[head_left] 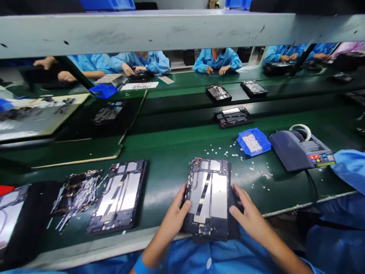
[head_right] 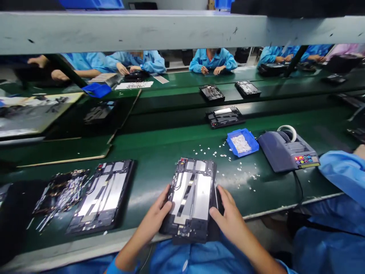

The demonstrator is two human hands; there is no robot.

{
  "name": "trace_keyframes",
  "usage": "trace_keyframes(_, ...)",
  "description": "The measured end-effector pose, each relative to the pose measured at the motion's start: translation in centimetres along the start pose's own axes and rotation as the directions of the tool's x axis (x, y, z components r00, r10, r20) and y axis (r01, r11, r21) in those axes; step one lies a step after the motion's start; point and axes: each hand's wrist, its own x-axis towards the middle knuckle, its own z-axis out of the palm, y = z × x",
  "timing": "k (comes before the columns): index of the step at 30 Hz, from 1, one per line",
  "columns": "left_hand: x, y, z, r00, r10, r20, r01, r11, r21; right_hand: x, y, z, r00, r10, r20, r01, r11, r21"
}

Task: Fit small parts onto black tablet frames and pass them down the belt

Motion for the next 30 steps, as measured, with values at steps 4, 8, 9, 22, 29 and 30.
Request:
trace_keyframes(4,-3.6,-1.0,2.8,0.994,-0.013,0.111,0.027,0.991,-0.129,0.4,0.8,0.9,0.999,-0.002,0.053,-0.001,0.998,0.064)
trace_keyframes(8,-2.7,0.2,2.3,0.995,0.091,-0.037,-0.089,0.994,0.056,0.6,0.7,-0.3,0.996,-0.003,0.092,-0.002,0.999,0.053)
trace_keyframes(9,-1.4,1.1,1.4,0.984,0.146,-0.105,-0.129,0.980,0.154,0.9,0.4,-0.9,0.998,-0.014,0.056,0.013,1.000,0.008)
trace_keyframes(22,9.3,9.3,-3.0,0.734,0.507,0.452,-0.606,0.187,0.774,10.1,-8.1,-1.1,0.922,-0.368,0.121,0.385,0.907,-0.172)
trace_keyframes(29,8.9,7.0,-2.8,0.698,0.669,0.257,-0.594,0.340,0.729,17.1,-10.6,3.0,0.904,-0.204,0.376,0.273,0.952,-0.139)
trace_keyframes(30,8.7,6.8,-2.6,0.711,0.668,0.220,-0.590,0.398,0.702,17.5,-10.8,3.2,0.901,-0.173,0.398,0.239,0.963,-0.122)
